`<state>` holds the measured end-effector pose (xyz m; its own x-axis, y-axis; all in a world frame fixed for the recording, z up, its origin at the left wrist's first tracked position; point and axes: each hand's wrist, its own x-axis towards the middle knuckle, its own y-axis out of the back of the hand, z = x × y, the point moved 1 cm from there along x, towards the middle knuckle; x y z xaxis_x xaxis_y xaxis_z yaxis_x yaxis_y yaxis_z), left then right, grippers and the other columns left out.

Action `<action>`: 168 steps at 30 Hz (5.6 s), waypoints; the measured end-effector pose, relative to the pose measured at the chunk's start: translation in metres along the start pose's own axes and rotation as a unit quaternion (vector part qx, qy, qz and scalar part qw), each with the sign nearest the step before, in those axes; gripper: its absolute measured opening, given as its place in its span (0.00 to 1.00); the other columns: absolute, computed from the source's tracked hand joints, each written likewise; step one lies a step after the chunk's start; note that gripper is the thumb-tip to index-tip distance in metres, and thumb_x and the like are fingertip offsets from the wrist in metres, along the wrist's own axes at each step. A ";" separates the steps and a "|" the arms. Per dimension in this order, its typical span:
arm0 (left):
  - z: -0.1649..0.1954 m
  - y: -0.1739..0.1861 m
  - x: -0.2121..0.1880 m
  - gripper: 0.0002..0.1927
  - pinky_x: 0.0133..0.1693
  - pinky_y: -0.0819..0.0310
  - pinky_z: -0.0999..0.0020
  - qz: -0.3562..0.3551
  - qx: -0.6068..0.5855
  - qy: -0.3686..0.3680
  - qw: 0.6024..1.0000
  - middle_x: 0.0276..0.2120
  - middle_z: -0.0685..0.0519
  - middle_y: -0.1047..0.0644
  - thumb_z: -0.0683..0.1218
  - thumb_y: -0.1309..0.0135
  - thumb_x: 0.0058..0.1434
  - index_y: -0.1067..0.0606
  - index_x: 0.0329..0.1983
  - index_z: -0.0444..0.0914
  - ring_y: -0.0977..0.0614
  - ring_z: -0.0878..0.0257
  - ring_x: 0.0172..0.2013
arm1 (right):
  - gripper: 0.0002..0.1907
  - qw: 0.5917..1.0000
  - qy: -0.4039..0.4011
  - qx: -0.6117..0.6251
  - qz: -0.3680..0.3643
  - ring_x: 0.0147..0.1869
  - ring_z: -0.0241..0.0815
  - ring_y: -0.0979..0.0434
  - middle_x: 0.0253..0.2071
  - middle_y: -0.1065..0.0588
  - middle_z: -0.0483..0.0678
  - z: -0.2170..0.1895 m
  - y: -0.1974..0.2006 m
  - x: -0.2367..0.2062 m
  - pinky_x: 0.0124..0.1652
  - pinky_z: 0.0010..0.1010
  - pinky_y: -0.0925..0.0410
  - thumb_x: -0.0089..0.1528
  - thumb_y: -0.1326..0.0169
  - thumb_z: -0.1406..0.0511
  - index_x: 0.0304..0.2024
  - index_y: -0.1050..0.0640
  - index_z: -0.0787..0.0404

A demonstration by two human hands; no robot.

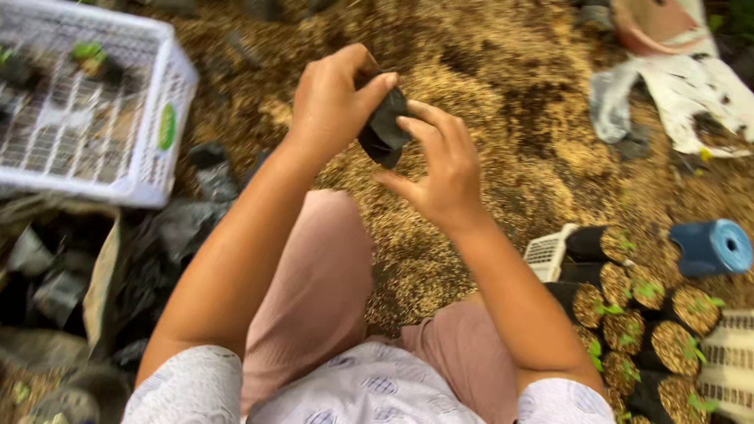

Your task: The person sits on a bed of sawdust and repeatedly fills black polybags with sawdust, places small seedlings into the bags, and arranges the filled bags in a white crate. The process is repeated for multiple seedlings throughout the clip.

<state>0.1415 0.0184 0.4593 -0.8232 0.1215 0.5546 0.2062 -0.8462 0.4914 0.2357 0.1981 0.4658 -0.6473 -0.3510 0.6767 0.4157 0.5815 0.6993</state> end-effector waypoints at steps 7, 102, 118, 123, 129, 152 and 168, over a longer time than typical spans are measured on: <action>0.047 -0.126 0.041 0.26 0.40 0.24 0.58 -0.056 -0.168 0.001 0.984 0.47 0.40 0.23 0.51 0.39 0.66 0.33 0.58 0.31 0.18 0.52 0.43 | 0.09 0.948 -0.281 0.124 0.080 0.50 0.42 0.20 0.46 0.22 0.46 0.115 0.026 -0.021 0.49 0.37 0.26 0.62 0.36 0.68 0.43 0.23 0.59; 0.034 -0.165 0.021 0.05 0.33 0.21 0.60 -0.178 0.014 0.178 0.968 0.35 0.45 0.19 0.40 0.47 0.65 0.28 0.42 0.37 0.15 0.54 0.35 | 0.16 0.755 -0.301 0.582 -0.015 0.54 0.41 0.21 0.52 0.22 0.50 0.195 0.054 -0.076 0.54 0.32 0.27 0.63 0.43 0.69 0.54 0.23 0.64; 0.044 -0.177 0.009 0.07 0.27 0.27 0.65 -0.191 -0.143 0.120 0.964 0.27 0.50 0.20 0.41 0.50 0.66 0.21 0.37 0.34 0.21 0.62 0.24 | 0.14 0.737 -0.432 0.519 0.017 0.49 0.41 0.21 0.48 0.22 0.50 0.202 0.018 -0.070 0.47 0.31 0.25 0.66 0.48 0.63 0.52 0.24 0.61; 0.035 -0.173 0.011 0.15 0.30 0.28 0.60 -0.236 -0.122 0.150 0.952 0.26 0.45 0.20 0.44 0.54 0.68 0.19 0.36 0.32 0.23 0.59 0.26 | 0.14 0.765 -0.389 0.513 -0.021 0.48 0.41 0.20 0.48 0.22 0.51 0.194 0.024 -0.061 0.47 0.32 0.25 0.66 0.50 0.63 0.53 0.25 0.61; 0.041 -0.154 0.021 0.25 0.42 0.20 0.66 -0.191 -0.253 0.174 0.933 0.35 0.44 0.18 0.55 0.64 0.72 0.24 0.50 0.33 0.15 0.57 0.38 | 0.14 0.869 -0.335 0.322 -0.170 0.48 0.42 0.20 0.48 0.22 0.52 0.162 0.013 -0.068 0.48 0.32 0.26 0.66 0.52 0.64 0.53 0.26 0.62; -0.116 -0.143 0.051 0.17 0.48 0.25 0.56 -0.449 0.158 0.098 0.874 0.44 0.44 0.20 0.48 0.52 0.69 0.30 0.57 0.35 0.17 0.52 0.43 | 0.19 0.838 -0.176 0.005 -0.516 0.51 0.50 0.21 0.50 0.22 0.58 0.227 -0.137 -0.077 0.53 0.36 0.27 0.59 0.56 0.76 0.51 0.23 0.65; -0.370 -0.250 -0.059 0.17 0.51 0.29 0.52 -0.359 0.046 0.122 0.924 0.55 0.41 0.27 0.49 0.40 0.55 0.22 0.45 0.36 0.24 0.43 0.52 | 0.10 0.706 -0.295 0.280 -0.579 0.41 0.48 0.18 0.38 0.19 0.52 0.306 -0.373 -0.093 0.45 0.42 0.27 0.62 0.52 0.64 0.40 0.20 0.57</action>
<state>-0.0571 0.0302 0.0550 -0.8577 0.5044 -0.0999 -0.4049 -0.5429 0.7357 -0.0549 0.2384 0.0715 -0.5685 -0.5579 -0.6046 -0.8221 0.4124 0.3925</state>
